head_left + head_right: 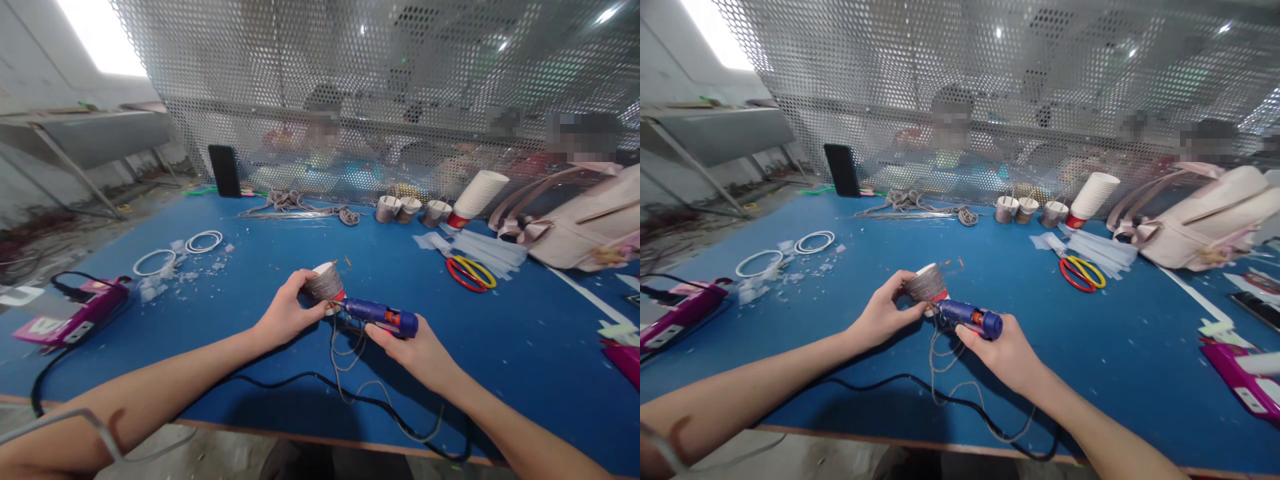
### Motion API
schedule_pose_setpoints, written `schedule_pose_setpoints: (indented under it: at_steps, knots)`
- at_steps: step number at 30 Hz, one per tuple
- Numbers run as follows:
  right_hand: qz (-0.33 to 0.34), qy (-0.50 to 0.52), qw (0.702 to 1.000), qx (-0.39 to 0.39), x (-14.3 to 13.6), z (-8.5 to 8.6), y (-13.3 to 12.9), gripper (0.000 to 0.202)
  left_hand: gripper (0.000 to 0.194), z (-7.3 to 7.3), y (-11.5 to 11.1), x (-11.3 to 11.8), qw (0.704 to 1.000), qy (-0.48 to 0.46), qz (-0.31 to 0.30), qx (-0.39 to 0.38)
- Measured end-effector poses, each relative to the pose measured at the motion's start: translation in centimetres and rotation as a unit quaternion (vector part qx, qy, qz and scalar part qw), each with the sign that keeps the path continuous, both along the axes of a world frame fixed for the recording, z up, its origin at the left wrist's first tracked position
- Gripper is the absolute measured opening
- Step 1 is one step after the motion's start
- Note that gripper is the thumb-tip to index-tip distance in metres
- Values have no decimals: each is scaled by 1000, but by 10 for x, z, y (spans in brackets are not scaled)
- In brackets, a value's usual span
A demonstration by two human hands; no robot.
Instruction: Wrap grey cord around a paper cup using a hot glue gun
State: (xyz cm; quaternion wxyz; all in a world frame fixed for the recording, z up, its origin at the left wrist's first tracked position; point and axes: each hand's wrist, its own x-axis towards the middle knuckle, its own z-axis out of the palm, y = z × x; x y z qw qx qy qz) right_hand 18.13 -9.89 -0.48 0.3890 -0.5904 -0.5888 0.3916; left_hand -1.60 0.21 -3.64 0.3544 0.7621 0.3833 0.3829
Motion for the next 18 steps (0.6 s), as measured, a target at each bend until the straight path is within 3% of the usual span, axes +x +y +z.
schedule_pose_setpoints:
  at_steps: [18]
  knots:
    - [-24,32,998,-41,19,-2,12,40,28,4,2,-3,999,-26,-30,-36]
